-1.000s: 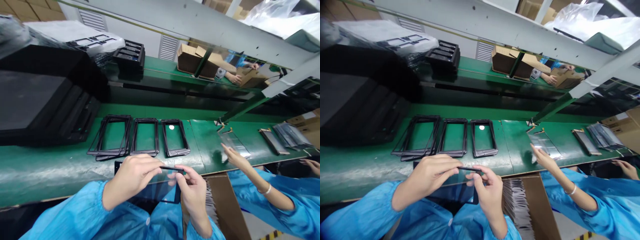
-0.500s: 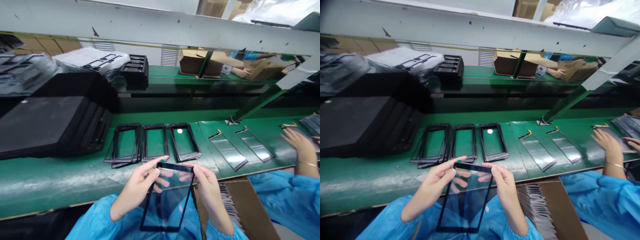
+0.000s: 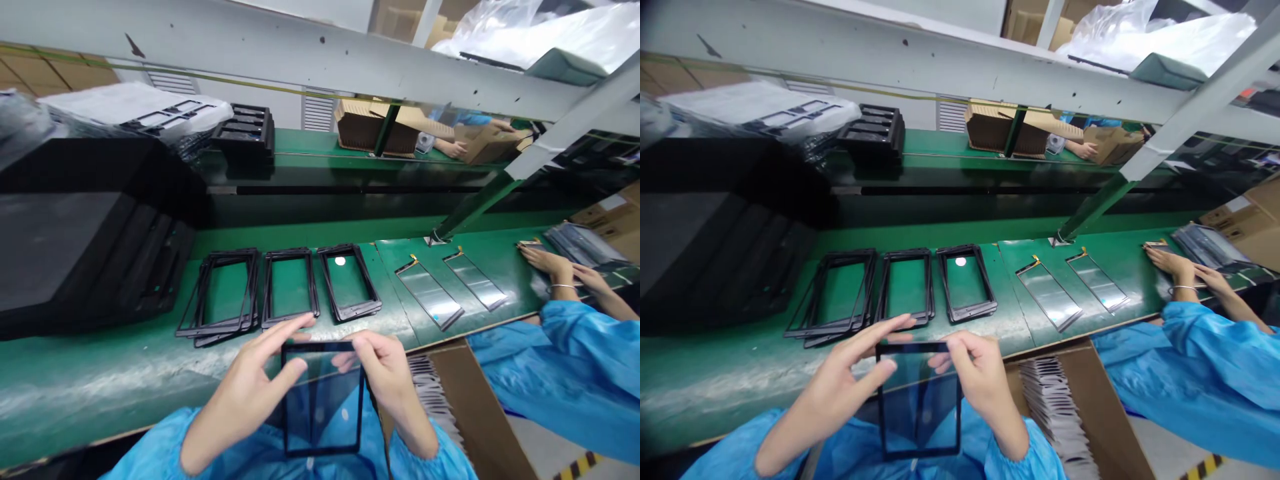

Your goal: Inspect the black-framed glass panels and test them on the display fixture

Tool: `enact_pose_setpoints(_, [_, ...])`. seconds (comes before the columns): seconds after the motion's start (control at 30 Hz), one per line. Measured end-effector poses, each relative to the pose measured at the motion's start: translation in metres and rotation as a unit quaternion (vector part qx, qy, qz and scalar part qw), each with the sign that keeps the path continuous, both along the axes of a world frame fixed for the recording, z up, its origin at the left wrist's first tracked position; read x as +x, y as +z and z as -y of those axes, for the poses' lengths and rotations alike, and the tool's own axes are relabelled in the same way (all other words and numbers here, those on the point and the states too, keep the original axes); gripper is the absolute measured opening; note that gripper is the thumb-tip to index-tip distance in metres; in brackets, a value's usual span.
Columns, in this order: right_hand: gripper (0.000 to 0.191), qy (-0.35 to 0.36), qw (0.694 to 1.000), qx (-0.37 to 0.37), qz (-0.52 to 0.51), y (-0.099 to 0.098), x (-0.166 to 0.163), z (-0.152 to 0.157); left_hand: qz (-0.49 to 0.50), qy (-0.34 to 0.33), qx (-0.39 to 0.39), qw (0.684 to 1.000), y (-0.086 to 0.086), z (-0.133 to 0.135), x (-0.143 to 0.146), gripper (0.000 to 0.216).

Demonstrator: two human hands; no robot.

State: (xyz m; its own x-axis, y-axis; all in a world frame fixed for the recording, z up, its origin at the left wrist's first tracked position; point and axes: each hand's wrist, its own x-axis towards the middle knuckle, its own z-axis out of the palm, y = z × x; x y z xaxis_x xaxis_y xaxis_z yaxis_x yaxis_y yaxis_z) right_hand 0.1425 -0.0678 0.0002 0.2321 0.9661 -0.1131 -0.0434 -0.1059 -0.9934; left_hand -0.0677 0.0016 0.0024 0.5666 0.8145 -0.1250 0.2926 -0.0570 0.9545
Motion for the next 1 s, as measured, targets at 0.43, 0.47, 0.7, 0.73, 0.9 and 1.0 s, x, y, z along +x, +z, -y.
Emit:
enact_pose_setpoints(0.43, [0.049, -0.098, 0.995, -0.002, -0.020, -0.039, 0.059, 0.026, 0.101, 0.097, -0.136, 0.981, -0.006, -0.005, -0.006, 0.040])
enact_pose_setpoints(0.47, [0.050, -0.091, 0.995, -0.006, -0.042, -0.039, 0.056, 0.029, 0.102, 0.102, -0.132, 0.981, -0.008, -0.005, -0.007, 0.041])
enact_pose_setpoints(0.7, [0.035, -0.119, 0.993, -0.013, -0.017, -0.023, 0.031, 0.029, -0.021, 0.107, 0.235, 0.966, -0.001, -0.007, -0.004, 0.061])
enact_pose_setpoints(0.73, [0.034, -0.109, 0.994, -0.010, -0.009, -0.023, 0.030, 0.029, -0.056, 0.080, 0.317, 0.943, 0.002, -0.008, -0.002, 0.063])
enact_pose_setpoints(0.9, [0.035, -0.074, 0.997, -0.015, 0.002, -0.030, 0.027, 0.033, -0.114, -0.105, 0.384, 0.910, 0.001, -0.017, 0.013, 0.025])
enact_pose_setpoints(1.0, [0.038, -0.073, 0.997, -0.023, 0.003, -0.031, 0.024, 0.031, -0.135, -0.110, 0.322, 0.931, -0.003, -0.017, 0.017, 0.026])
